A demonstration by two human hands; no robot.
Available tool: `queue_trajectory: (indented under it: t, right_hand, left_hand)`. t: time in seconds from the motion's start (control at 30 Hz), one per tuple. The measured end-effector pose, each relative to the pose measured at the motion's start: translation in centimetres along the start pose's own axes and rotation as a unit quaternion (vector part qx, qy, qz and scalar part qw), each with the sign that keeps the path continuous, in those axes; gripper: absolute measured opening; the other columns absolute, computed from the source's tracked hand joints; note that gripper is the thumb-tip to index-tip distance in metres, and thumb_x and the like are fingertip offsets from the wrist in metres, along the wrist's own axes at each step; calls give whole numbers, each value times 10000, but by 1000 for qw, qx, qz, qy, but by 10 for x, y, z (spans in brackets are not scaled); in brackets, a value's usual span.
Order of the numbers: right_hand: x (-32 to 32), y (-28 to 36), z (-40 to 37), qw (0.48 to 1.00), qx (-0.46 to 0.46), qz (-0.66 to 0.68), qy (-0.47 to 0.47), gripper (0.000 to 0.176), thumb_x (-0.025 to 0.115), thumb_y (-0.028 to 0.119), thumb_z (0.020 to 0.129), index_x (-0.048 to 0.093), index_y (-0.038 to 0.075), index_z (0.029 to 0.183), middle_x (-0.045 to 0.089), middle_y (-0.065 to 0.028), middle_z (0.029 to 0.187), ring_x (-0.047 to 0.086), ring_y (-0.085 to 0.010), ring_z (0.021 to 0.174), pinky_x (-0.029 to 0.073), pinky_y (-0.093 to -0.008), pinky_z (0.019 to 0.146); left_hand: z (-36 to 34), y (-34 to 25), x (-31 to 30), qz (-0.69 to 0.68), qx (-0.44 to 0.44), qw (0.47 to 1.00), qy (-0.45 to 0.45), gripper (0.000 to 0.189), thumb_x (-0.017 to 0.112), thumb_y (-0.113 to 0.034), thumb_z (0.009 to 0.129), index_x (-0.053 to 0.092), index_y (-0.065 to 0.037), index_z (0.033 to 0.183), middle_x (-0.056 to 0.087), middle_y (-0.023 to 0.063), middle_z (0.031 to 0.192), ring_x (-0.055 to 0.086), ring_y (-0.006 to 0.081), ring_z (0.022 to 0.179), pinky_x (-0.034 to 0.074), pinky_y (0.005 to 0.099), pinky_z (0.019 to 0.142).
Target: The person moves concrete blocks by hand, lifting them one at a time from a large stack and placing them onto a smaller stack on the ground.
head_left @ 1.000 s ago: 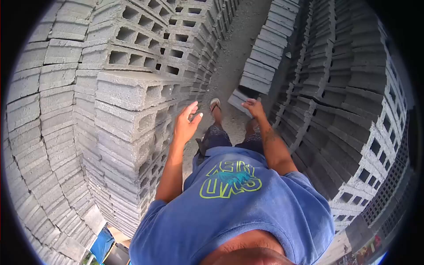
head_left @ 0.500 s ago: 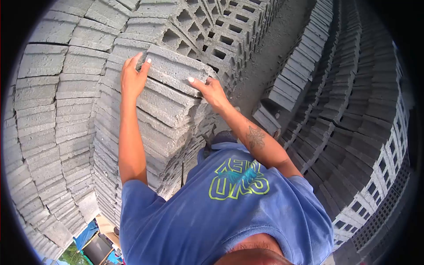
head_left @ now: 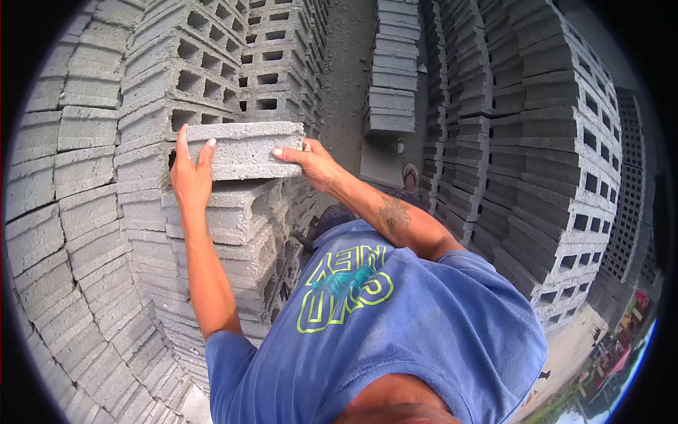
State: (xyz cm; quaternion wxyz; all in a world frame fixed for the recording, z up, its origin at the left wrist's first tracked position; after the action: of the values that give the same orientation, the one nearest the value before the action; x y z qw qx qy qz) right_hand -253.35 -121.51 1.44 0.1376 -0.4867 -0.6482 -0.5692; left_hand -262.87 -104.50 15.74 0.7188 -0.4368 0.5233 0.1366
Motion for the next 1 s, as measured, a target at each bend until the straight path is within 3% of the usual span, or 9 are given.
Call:
queue_trajectory:
  t: [0.1, 0.23, 0.3, 0.37, 0.57, 0.63, 0.73, 0.83, 1.0]
  right_hand:
    - [0, -5, -3, 1000, -17, 4, 5, 445, 738, 173, 824, 575, -25, 1188, 643, -78, 1108, 589, -163, 1021, 447, -308, 922]
    - [-7, -16, -11, 1000, 22, -5, 12, 418, 744, 169, 821, 598, -22, 1164, 651, -83, 1094, 590, -159, 1021, 457, -308, 925]
    - [-4, -6, -17, 999, -32, 8, 7, 395, 754, 236, 819, 636, -12, 1102, 666, -70, 1024, 588, -123, 939, 456, -263, 833]
    - [-26, -35, -8, 999, -5, -43, 25, 426, 760, 241, 812, 628, -19, 1122, 662, -73, 1045, 582, -119, 946, 452, -265, 843]
    - [-26, -11, -31, 996, -74, 20, 38, 464, 760, 224, 809, 608, -27, 1169, 649, -94, 1107, 580, -144, 1001, 446, -293, 905]
    - [-26, -14, -39, 997, -58, 38, 41, 453, 753, 204, 818, 604, -31, 1175, 646, -104, 1128, 583, -155, 1025, 447, -304, 922]
    - [-35, -11, -45, 993, -83, 78, 5, 446, 763, 154, 805, 603, -40, 1173, 651, -118, 1133, 596, -167, 1032, 454, -309, 930]
    - [-54, -6, -48, 995, -51, 81, -37, 455, 783, 113, 778, 606, -44, 1166, 660, -121, 1121, 614, -177, 1012, 466, -310, 921]
    - [-75, 16, -74, 996, -31, 66, -42, 436, 793, 95, 761, 627, -29, 1144, 670, -112, 1107, 621, -174, 1000, 479, -302, 909]
  left_hand:
    - [4, 6, 3, -11, 58, 998, -14, 567, 681, -347, 868, 492, -109, 1346, 606, 198, 1218, 575, 328, 1127, 418, 386, 961]
    - [-7, 1, 2, -36, 36, 999, -2, 543, 697, -332, 861, 522, -124, 1331, 570, 166, 1292, 540, 293, 1175, 379, 361, 1008]
    - [-11, -6, 2, -10, 60, 998, -17, 532, 693, -317, 868, 527, -111, 1330, 557, 167, 1305, 522, 265, 1187, 360, 360, 1027]
    - [-20, -7, 4, -33, 44, 999, 1, 526, 692, -299, 870, 528, -102, 1330, 557, 164, 1302, 515, 254, 1190, 354, 356, 1033]
    - [-24, -34, 21, -84, 37, 996, 21, 500, 690, -224, 875, 532, -83, 1328, 568, 147, 1259, 505, 221, 1172, 354, 328, 1021]
    - [-23, -44, 25, -91, 52, 993, 49, 494, 687, -223, 878, 532, -81, 1324, 571, 146, 1234, 498, 215, 1168, 344, 327, 1026]
    - [-27, -59, 33, -61, 74, 993, 75, 534, 697, -208, 869, 497, -80, 1347, 554, 135, 1252, 506, 209, 1150, 363, 319, 1008]
    - [-28, -72, 45, -55, 95, 990, 86, 575, 720, -161, 845, 472, -66, 1355, 543, 136, 1266, 515, 201, 1130, 386, 306, 982]
    - [-52, -89, 59, -196, 13, 975, 105, 613, 748, -30, 784, 480, -27, 1335, 560, 130, 1218, 519, 194, 1106, 408, 304, 960]
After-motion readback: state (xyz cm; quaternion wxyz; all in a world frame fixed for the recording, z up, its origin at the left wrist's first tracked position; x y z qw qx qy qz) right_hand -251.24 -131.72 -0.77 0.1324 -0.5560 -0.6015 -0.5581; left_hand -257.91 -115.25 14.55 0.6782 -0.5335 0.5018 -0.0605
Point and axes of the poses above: each hand's wrist, its own z-axis towards the middle knuckle, its own x-axis out of the palm, y = z × x, the point moved 8 cm from there along z, towards the middle knuckle
